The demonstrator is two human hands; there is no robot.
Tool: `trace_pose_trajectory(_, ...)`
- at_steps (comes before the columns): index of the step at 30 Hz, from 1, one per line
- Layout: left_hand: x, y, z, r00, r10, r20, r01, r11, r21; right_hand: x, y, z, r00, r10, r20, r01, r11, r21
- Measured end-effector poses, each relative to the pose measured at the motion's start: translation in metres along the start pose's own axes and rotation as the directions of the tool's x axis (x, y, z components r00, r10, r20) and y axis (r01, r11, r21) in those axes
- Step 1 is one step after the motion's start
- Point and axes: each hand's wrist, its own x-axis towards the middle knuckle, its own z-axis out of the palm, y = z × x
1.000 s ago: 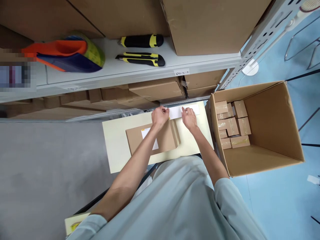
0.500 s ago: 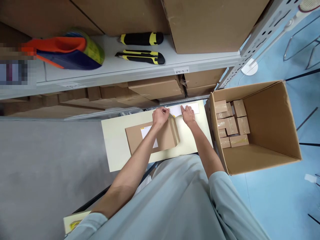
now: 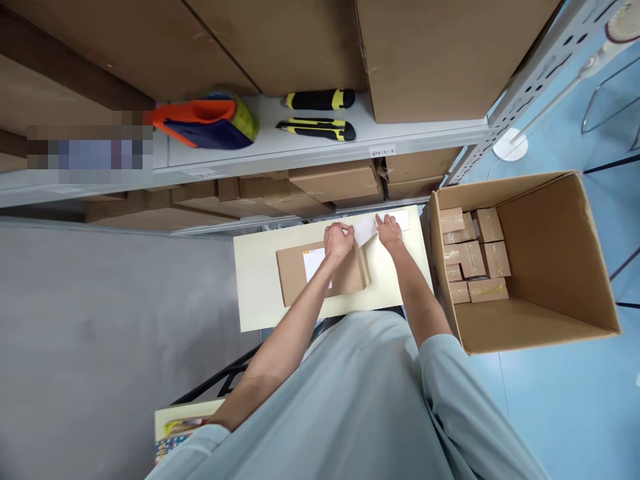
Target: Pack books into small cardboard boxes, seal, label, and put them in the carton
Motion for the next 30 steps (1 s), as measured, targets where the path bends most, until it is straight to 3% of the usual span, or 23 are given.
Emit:
trace_pose_trajectory(5, -0.023, -0.014, -0.015, 0.997, 0.066, 0.042, -0.063, 0.995, -0.078, -0.004, -0.001, -0.002, 1.0, 0.013, 0.016, -0.013, 1.0, -0.023)
trace_pose_trajectory(10, -0.018, -0.009, -0.02, 0.995, 0.05, 0.09, -0.039, 0.993, -0.115, -0.008, -0.004, -0.005, 0.999, 0.028, 0.017, -0.026, 0.997, -0.073)
trace_pose_trajectory(14, -0.004, -0.011, -0.021, 0.993, 0.015, 0.12, -0.006, 0.997, -0.077, -0.011, -0.006, -0.008, 0.999, 0.022, 0.038, -0.019, 0.996, -0.091)
trace_pose_trajectory(22, 0.046, -0.049, -0.014, 0.95, -0.111, 0.293, 0.078, 0.989, 0.122, -0.006, -0.003, -0.005, 0.999, 0.019, 0.033, -0.016, 0.998, -0.068)
trace_pose_trajectory(26, 0.075, -0.046, 0.0, 0.936, -0.011, 0.352, -0.034, 0.992, 0.12, -0.004, -0.001, -0.002, 1.0, 0.012, 0.019, -0.011, 0.999, -0.042)
trace_pose_trajectory(30, 0.098, -0.027, 0.026, 0.888, 0.133, 0.44, -0.192, 0.977, 0.094, -0.002, 0.0, 0.001, 1.0, -0.008, -0.007, 0.007, 0.999, -0.039)
